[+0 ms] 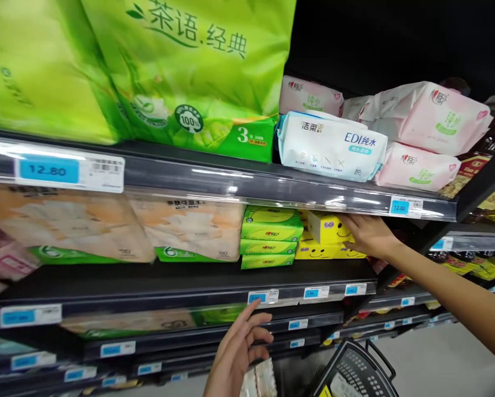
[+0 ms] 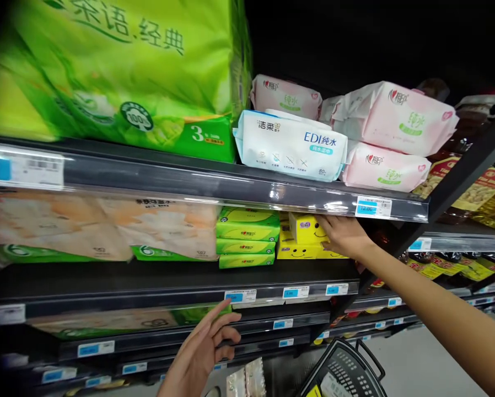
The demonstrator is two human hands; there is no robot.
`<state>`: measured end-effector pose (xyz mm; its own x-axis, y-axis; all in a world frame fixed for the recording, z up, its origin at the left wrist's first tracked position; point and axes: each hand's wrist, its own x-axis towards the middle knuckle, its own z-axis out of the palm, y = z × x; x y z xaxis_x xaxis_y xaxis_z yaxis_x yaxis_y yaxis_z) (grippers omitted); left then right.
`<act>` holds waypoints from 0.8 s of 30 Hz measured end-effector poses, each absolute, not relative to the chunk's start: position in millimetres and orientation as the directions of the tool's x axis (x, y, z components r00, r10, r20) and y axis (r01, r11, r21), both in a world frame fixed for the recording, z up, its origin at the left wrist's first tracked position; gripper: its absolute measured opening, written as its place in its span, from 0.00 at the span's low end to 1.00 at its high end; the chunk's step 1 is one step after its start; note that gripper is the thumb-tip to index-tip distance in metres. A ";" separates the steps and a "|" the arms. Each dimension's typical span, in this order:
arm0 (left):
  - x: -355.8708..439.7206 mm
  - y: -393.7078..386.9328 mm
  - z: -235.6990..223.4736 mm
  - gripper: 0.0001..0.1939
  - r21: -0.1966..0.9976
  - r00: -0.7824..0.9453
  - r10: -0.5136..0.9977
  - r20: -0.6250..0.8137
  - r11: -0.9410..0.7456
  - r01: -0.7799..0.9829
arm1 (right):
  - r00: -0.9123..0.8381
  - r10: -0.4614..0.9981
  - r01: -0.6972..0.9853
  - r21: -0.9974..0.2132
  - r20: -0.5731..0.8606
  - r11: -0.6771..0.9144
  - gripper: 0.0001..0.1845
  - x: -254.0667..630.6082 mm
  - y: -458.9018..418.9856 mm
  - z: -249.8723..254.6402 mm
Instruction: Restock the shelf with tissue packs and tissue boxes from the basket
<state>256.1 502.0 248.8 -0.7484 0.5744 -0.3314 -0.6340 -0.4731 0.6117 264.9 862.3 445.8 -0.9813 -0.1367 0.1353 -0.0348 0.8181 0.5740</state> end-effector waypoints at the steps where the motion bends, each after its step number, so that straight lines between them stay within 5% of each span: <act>1: 256.0 496.5 243.7 0.28 0.602 -0.749 0.560 -0.353 -0.478 -0.640 | -0.989 -0.078 0.009 0.570 0.127 0.821 0.40 252.3 868.2 442.1; 7: 251.6 467.6 217.5 0.29 0.578 -0.760 0.460 -0.460 -0.495 -0.649 | -0.982 0.169 0.191 0.422 0.089 0.886 0.33 191.0 878.4 411.7; 24: 254.4 455.1 199.7 0.32 0.578 -0.766 0.375 -0.522 -0.504 -0.642 | -0.985 0.130 0.162 0.327 0.116 0.931 0.32 155.1 860.5 391.6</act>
<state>254.4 455.1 199.7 -0.7657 0.3752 -0.5224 -0.6415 -0.5039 0.5784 155.1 860.5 391.6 -0.9846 0.1303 0.1163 0.1618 0.9309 0.3275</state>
